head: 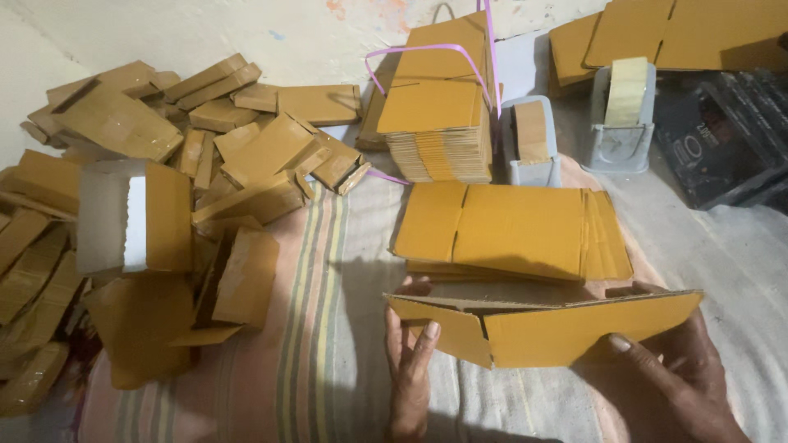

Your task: The person folds flat cardboard sheets into small rectangular boxes by hand, pressing the flaps to form the sides and stacking the finished boxes. The person handles each box individually and places completed units into a growing stack.

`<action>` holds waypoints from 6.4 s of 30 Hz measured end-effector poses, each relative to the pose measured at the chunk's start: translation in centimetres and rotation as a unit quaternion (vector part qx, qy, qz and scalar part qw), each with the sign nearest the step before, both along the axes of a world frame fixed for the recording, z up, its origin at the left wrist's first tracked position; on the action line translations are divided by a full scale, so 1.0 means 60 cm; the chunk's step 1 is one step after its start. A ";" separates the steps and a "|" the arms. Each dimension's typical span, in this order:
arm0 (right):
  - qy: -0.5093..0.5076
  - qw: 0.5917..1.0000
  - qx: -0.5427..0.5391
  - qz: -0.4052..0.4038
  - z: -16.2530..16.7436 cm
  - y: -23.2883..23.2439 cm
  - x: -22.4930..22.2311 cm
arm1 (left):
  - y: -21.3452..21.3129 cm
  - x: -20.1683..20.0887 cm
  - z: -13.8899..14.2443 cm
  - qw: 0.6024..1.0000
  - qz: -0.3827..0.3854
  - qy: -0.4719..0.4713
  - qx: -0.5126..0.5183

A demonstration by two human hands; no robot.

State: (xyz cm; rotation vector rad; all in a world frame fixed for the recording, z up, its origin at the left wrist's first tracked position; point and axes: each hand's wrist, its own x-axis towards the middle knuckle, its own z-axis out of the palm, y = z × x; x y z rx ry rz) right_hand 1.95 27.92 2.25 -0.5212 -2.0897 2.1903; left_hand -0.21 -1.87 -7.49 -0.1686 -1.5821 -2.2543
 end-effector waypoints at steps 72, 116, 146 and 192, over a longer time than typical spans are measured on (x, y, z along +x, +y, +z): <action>-0.064 0.993 0.046 0.093 -0.021 -0.002 -0.103 | 0.023 -0.082 0.084 0.952 -0.270 -0.093 0.109; 0.384 0.634 0.664 0.102 0.013 -0.008 -0.037 | 0.032 -0.007 0.177 0.906 -0.089 -0.101 -0.400; 0.427 0.665 0.580 0.195 0.019 -0.083 -0.033 | 0.152 0.002 0.175 0.705 -0.056 -0.046 -0.706; 0.210 0.661 0.697 0.182 0.047 -0.100 -0.071 | 0.125 -0.027 0.223 0.689 0.041 -0.079 -0.719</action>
